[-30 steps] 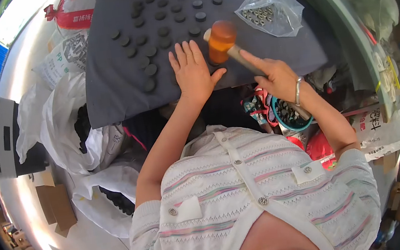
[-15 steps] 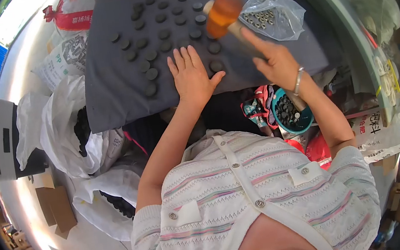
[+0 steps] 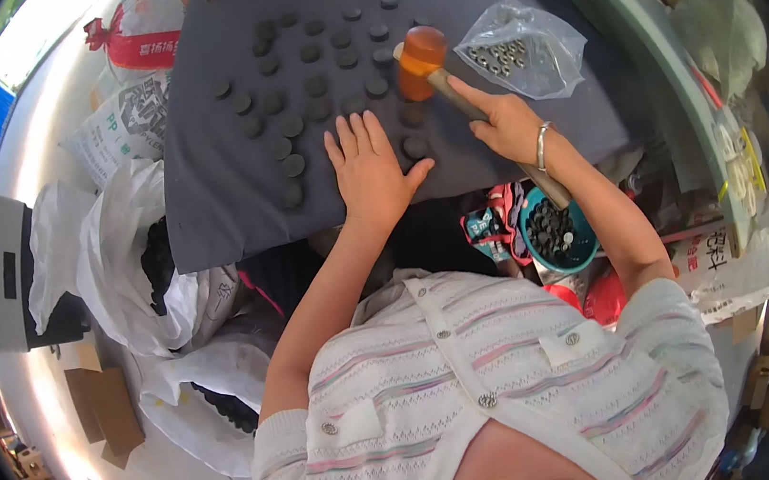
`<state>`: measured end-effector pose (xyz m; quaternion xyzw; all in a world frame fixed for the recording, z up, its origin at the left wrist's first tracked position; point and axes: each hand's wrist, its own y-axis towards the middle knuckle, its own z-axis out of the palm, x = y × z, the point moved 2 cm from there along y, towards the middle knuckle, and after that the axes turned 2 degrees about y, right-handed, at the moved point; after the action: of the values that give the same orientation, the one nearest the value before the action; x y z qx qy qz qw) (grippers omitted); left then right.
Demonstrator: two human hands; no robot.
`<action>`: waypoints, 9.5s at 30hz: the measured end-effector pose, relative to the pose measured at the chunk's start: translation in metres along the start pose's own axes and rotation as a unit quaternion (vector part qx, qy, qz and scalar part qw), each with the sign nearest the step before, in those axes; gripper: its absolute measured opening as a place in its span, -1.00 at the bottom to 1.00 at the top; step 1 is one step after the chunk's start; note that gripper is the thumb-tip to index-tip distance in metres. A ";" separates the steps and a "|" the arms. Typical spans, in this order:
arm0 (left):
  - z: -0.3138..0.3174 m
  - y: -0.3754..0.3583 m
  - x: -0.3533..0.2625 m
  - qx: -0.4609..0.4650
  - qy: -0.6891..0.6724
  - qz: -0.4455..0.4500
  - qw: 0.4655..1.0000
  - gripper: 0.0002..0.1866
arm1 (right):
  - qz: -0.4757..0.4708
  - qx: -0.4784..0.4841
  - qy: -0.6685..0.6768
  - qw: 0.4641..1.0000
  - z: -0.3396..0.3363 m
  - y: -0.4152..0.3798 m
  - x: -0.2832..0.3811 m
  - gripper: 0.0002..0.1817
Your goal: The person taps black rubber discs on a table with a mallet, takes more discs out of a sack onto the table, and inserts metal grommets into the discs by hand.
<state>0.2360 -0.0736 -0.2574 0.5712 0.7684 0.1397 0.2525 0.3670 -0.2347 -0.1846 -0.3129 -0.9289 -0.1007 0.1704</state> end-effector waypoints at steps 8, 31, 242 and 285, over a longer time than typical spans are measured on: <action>0.001 -0.008 0.001 0.009 -0.002 0.002 1.000 0.07 | -0.009 -0.004 -0.013 1.000 0.012 -0.010 0.007 -0.18; 0.000 -0.008 0.002 0.019 -0.023 -0.007 1.000 0.06 | -0.061 -0.007 0.058 0.996 0.015 0.041 0.016 -0.13; -0.047 -0.066 0.102 -0.080 0.012 -0.067 0.994 -0.48 | -0.063 -0.220 -0.214 0.950 0.022 0.006 -0.015 -0.64; -0.026 -0.012 0.131 -0.051 -0.237 -0.234 0.942 -0.72 | -0.058 0.136 0.318 0.937 0.111 0.072 0.102 -0.72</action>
<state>0.1837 0.0485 -0.2716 0.3783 0.7902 -0.0239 0.4816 0.3070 -0.0900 -0.2419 -0.1841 -0.8476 -0.0774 0.4916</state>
